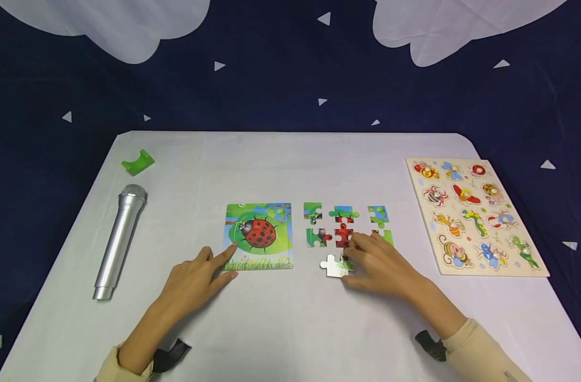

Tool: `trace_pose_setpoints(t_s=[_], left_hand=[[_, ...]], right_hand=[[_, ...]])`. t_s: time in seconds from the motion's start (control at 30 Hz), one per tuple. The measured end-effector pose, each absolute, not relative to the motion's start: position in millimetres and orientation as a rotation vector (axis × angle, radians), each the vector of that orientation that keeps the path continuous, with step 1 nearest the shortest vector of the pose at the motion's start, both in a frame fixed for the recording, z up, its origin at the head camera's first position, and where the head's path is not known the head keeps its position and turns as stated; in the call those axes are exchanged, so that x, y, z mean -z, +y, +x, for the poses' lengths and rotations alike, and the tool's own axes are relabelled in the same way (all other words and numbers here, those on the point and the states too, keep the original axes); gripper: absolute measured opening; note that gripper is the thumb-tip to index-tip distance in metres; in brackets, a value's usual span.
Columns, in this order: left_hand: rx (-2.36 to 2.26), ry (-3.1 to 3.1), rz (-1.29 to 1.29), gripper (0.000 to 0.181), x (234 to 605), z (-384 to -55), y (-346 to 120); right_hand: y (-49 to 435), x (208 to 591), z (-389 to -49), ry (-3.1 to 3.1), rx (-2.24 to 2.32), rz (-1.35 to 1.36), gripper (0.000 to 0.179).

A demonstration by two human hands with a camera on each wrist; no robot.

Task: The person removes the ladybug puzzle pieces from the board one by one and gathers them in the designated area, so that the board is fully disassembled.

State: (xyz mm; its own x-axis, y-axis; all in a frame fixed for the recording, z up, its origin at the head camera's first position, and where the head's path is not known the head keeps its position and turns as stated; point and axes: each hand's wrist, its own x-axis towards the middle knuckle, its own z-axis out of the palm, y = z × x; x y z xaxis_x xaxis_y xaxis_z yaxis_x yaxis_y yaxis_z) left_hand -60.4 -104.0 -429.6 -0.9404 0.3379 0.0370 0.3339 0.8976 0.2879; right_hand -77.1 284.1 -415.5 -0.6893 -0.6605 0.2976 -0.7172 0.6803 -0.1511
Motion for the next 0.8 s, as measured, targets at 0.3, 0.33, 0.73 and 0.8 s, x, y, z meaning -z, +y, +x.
trace_pose_setpoints(t_s=[0.3,0.33,0.73,0.8], left_hand=[[-0.445,3.039,0.538,0.054,429,-61,-104],[-0.446,3.039,0.539,0.054,429,-61,-104],[-0.449,3.050,0.562,0.056,429,-61,-105],[-0.456,3.044,0.559,0.058,429,-61,-106]], right_hand=[[303,419,-72,-2.687,-0.354,1.076,0.040],[303,419,-72,-2.688,-0.356,1.078,0.040],[304,422,-74,-2.703,-0.357,1.091,0.040],[303,422,-74,-2.716,-0.366,1.084,0.040]])
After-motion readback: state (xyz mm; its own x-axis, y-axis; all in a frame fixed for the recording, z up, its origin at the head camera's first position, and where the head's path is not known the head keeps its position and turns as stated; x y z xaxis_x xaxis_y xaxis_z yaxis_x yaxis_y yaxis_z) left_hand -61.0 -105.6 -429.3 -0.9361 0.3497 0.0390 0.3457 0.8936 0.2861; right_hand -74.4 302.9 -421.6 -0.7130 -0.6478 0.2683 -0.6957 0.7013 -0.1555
